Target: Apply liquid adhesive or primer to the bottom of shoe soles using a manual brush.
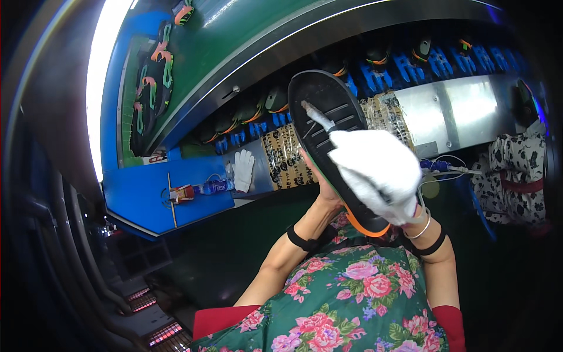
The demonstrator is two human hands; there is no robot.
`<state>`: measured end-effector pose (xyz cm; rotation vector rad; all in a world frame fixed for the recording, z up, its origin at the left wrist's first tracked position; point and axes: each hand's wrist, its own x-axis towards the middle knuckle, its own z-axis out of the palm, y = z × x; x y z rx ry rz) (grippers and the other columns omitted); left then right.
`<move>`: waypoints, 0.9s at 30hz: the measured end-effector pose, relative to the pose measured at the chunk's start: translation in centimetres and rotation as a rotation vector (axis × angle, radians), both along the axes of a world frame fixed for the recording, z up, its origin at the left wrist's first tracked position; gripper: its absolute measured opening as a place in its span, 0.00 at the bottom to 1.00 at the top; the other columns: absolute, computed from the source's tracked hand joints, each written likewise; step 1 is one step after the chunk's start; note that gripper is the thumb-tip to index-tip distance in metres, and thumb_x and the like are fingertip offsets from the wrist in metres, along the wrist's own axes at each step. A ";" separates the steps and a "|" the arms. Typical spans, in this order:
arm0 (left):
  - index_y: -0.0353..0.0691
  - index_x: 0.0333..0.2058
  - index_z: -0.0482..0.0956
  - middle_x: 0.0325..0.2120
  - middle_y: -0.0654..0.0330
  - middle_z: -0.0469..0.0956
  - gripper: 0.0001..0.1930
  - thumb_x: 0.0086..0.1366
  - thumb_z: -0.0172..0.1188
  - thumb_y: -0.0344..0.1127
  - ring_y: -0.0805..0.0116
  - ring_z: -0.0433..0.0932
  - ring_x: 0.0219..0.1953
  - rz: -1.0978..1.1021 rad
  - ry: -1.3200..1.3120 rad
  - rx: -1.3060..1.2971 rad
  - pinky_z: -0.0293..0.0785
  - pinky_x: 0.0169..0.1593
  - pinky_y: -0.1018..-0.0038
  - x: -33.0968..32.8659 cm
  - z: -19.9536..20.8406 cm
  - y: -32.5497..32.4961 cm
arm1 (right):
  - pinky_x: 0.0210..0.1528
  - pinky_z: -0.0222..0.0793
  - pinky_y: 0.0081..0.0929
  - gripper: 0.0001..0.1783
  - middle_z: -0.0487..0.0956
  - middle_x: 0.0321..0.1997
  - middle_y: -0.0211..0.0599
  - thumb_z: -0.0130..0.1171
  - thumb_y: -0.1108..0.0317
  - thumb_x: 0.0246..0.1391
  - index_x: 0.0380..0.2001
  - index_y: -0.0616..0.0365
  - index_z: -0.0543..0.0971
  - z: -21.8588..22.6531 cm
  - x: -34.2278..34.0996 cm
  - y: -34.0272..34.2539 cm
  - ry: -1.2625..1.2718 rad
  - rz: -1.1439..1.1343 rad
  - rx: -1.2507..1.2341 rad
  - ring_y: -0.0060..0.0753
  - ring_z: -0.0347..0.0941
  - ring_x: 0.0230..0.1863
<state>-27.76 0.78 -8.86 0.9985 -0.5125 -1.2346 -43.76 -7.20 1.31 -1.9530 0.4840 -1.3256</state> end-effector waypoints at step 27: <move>0.40 0.67 0.68 0.57 0.49 0.78 0.63 0.53 0.35 0.94 0.54 0.80 0.56 -0.251 0.709 -0.056 0.78 0.62 0.54 3.2 -1.6 -1.7 | 0.55 0.80 0.38 0.16 0.88 0.48 0.39 0.70 0.73 0.50 0.44 0.54 0.89 -1.2 -0.2 -0.9 -0.008 0.261 0.011 0.43 0.86 0.48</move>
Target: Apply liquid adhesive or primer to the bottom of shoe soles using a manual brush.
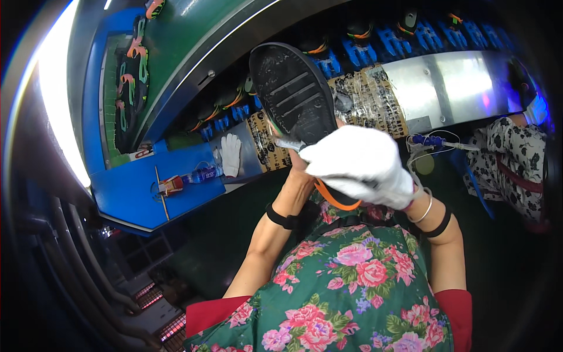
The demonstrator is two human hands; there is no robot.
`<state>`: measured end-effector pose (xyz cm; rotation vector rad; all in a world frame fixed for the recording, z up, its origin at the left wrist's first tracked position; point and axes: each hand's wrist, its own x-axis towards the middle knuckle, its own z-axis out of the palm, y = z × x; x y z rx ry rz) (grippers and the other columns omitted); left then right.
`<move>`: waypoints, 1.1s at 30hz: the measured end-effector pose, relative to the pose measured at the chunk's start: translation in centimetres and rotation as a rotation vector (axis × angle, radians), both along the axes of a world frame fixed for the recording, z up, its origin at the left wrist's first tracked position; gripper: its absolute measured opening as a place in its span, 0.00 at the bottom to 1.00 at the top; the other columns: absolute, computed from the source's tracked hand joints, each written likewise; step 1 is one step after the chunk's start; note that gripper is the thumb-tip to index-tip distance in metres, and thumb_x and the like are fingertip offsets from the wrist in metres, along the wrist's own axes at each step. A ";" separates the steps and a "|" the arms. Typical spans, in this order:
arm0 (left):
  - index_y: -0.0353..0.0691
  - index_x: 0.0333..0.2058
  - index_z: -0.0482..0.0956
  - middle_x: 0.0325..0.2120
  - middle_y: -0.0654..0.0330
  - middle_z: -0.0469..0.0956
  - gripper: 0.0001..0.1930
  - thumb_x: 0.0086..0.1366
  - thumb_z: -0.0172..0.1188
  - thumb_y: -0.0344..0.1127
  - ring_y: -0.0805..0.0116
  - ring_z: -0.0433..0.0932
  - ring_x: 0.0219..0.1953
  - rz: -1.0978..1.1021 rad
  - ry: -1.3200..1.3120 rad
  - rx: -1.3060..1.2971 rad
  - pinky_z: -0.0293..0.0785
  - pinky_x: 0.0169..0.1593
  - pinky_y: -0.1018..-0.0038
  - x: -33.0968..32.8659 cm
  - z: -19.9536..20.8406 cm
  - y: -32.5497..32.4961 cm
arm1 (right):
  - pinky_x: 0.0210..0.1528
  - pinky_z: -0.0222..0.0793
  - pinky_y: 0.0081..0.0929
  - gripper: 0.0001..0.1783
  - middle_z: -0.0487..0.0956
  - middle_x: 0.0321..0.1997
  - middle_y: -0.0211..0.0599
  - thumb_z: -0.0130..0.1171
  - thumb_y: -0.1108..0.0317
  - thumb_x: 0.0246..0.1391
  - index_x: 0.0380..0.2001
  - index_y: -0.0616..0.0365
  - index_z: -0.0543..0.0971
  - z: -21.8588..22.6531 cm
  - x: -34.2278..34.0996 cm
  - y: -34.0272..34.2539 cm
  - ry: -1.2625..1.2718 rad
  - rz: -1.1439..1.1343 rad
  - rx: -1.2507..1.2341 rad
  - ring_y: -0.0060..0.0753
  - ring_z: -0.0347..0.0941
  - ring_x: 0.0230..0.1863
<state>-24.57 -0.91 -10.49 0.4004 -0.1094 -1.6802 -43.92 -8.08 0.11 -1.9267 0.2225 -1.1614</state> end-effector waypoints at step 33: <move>0.37 0.59 0.74 0.42 0.52 0.79 0.44 0.63 0.59 0.75 0.57 0.80 0.45 -0.128 -0.190 -0.242 0.76 0.58 0.54 0.2 5.5 -3.0 | 0.46 0.82 0.32 0.12 0.88 0.47 0.34 0.71 0.72 0.54 0.43 0.53 0.89 -2.5 -1.6 2.4 -0.081 0.016 0.217 0.37 0.86 0.45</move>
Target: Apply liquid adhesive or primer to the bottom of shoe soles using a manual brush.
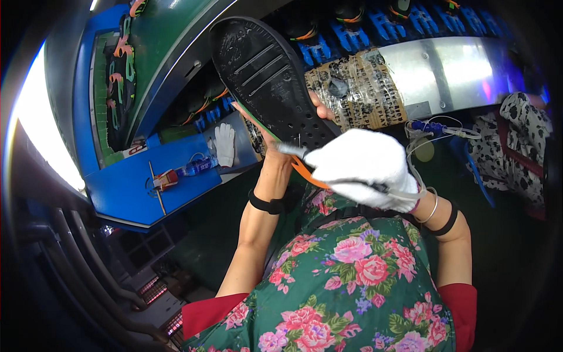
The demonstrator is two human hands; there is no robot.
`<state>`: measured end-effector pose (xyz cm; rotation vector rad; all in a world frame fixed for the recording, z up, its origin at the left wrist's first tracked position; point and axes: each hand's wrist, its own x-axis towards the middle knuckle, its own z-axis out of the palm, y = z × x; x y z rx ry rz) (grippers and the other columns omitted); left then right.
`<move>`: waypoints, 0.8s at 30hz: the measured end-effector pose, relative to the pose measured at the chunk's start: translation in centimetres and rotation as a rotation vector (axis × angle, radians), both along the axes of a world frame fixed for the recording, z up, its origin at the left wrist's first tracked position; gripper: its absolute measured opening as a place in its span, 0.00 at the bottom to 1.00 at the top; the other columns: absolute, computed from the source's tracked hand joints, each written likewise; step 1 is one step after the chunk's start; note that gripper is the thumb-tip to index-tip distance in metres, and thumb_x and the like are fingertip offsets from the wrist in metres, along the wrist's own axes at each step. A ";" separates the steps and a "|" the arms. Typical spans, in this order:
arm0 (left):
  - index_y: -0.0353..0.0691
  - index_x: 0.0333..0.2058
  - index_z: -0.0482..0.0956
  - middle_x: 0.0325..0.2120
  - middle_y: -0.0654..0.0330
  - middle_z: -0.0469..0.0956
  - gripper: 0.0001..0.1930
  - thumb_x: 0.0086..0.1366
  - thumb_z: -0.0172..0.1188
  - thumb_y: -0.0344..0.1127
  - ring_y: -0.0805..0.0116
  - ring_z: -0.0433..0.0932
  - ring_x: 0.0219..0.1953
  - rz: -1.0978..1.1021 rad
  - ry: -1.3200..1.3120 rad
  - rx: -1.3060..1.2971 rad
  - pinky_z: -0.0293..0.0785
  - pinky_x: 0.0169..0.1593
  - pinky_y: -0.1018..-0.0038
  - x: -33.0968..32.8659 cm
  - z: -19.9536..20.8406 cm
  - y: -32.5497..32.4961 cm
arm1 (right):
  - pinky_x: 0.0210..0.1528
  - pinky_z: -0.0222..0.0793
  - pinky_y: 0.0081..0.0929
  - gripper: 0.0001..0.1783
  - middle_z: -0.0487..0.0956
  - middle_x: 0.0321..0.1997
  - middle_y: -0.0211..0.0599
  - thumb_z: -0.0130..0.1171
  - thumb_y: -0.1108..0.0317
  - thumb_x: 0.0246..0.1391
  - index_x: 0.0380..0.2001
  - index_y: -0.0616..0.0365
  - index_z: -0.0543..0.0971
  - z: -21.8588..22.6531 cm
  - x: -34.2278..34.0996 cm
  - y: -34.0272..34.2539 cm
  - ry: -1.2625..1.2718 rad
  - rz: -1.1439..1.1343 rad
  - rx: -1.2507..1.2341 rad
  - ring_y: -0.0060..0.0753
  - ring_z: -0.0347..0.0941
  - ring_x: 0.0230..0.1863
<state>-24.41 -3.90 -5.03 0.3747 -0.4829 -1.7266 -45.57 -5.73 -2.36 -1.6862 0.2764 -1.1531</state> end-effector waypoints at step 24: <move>0.31 0.49 0.75 0.37 0.49 0.81 0.59 0.47 0.53 0.91 0.49 0.81 0.49 0.079 -0.144 -0.015 0.80 0.56 0.54 2.9 -1.3 -0.9 | 0.45 0.81 0.33 0.15 0.89 0.44 0.42 0.76 0.77 0.44 0.39 0.55 0.89 -0.5 -1.1 1.6 0.065 -0.113 0.016 0.42 0.86 0.42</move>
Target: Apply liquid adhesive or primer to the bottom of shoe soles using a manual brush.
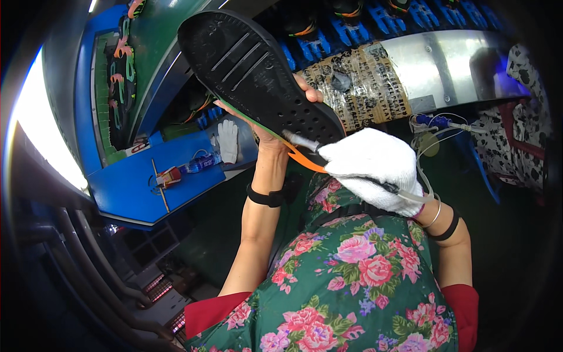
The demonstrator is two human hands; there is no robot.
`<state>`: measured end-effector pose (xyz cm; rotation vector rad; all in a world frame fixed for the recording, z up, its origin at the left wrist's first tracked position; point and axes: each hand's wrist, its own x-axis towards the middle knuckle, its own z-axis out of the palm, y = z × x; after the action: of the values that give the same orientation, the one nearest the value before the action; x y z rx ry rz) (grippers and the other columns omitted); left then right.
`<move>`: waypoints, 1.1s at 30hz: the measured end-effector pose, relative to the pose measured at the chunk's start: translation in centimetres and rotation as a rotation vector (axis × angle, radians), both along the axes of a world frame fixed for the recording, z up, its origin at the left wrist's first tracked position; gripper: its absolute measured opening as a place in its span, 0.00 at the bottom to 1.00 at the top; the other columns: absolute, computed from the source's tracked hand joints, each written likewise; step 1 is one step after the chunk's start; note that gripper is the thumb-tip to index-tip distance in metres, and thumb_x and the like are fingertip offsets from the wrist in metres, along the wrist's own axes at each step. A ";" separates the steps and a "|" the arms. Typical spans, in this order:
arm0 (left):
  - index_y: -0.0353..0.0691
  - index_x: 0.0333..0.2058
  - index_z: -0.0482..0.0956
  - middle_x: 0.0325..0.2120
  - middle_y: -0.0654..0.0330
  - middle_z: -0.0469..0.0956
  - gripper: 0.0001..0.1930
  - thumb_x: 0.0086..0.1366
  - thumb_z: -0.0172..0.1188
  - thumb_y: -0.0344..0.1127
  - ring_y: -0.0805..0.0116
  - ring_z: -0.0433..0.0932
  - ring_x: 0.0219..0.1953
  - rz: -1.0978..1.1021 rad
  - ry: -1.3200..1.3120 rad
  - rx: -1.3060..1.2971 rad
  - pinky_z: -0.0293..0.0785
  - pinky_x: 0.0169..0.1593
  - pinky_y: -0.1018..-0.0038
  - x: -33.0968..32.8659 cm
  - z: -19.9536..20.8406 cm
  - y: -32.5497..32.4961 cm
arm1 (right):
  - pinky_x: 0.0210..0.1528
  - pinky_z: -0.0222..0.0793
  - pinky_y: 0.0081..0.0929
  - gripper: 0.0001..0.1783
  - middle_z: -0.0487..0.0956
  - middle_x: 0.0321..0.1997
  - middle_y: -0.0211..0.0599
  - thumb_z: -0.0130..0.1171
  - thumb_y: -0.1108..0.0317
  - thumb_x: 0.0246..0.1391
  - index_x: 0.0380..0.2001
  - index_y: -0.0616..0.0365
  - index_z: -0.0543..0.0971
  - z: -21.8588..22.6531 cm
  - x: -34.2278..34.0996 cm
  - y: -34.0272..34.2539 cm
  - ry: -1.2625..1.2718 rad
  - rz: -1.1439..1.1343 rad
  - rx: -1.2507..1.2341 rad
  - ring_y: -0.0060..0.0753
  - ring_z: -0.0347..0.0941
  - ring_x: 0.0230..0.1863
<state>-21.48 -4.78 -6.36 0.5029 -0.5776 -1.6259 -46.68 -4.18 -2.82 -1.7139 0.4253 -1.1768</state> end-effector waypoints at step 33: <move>0.29 0.47 0.78 0.37 0.51 0.80 0.57 0.53 0.48 0.89 0.57 0.82 0.40 -0.017 -0.148 -0.150 0.77 0.52 0.57 -0.1 1.9 -4.0 | 0.43 0.82 0.34 0.17 0.88 0.46 0.38 0.72 0.76 0.48 0.43 0.57 0.88 -0.5 -0.8 -1.0 0.062 0.029 -0.093 0.40 0.85 0.40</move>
<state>-21.61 -8.77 -4.49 0.5101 -0.8096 -1.5564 -47.44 -5.16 -3.33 -1.8345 0.3873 -1.1407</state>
